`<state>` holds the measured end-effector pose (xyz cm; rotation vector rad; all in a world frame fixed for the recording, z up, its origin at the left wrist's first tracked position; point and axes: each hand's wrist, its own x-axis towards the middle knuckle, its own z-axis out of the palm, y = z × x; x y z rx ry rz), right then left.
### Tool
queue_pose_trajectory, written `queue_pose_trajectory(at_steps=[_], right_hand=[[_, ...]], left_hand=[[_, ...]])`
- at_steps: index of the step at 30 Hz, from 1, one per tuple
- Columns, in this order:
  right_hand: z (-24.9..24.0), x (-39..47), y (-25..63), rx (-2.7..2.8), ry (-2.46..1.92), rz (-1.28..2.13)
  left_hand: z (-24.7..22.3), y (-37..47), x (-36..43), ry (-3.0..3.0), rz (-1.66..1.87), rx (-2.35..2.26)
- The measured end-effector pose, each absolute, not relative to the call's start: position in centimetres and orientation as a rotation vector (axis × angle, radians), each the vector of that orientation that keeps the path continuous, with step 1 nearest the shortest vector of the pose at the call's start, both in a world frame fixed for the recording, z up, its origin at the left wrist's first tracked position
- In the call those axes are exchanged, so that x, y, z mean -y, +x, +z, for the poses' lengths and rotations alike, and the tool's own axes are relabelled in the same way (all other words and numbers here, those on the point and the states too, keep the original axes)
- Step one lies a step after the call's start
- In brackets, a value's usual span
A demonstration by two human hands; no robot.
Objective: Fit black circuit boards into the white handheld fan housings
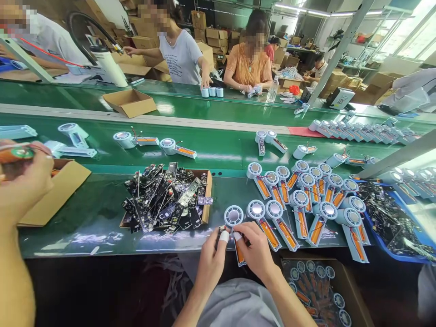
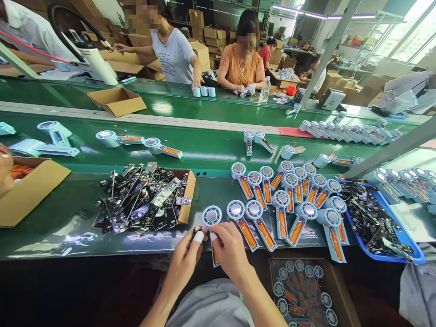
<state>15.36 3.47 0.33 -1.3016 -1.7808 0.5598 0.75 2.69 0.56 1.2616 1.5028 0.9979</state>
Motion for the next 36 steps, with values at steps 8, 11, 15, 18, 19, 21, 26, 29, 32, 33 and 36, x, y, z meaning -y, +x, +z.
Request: queue_pose_trajectory(at_steps=[8,11,15,18,19,21,26,29,32,33,36], right_hand=[[0.9,-3.3,15.2,2.019,-1.295,0.348],[1.1,-3.3,15.0,2.019,-1.289,0.374],[1.3,-3.3,14.9,2.033,-1.323,0.354],[1.5,-3.3,14.8,2.076,-1.353,0.307],[1.6,-3.3,14.8,2.093,-1.370,0.290],[1.8,-3.3,14.8,2.124,-1.418,0.261],[2.3,-3.4,14.4,2.230,-1.490,0.164],[2.5,-3.6,14.6,2.284,-1.475,0.164],[2.3,-4.2,15.3,2.255,-1.393,0.331],[2.2,-4.5,15.7,2.229,-1.360,0.399],[2.0,-5.1,16.7,2.199,-1.252,0.556]], left_hand=[[0.1,0.6,-2.3,1.428,0.958,-1.500],[-0.1,0.6,-2.2,1.581,0.983,-1.514],[-0.6,0.6,-2.2,1.731,0.999,-1.522],[-1.1,0.4,-2.2,1.886,0.980,-1.525],[-1.2,0.3,-2.2,1.955,0.960,-1.531],[-1.5,0.0,-2.3,2.094,0.901,-1.548],[-2.1,-0.2,-2.1,2.271,0.795,-1.602],[-2.0,-0.2,-2.1,2.270,0.764,-1.632],[-1.4,-0.7,-2.6,2.196,0.712,-1.548],[-1.2,-0.9,-2.8,2.170,0.694,-1.493],[-0.6,-1.7,-3.7,2.124,0.676,-1.325]])
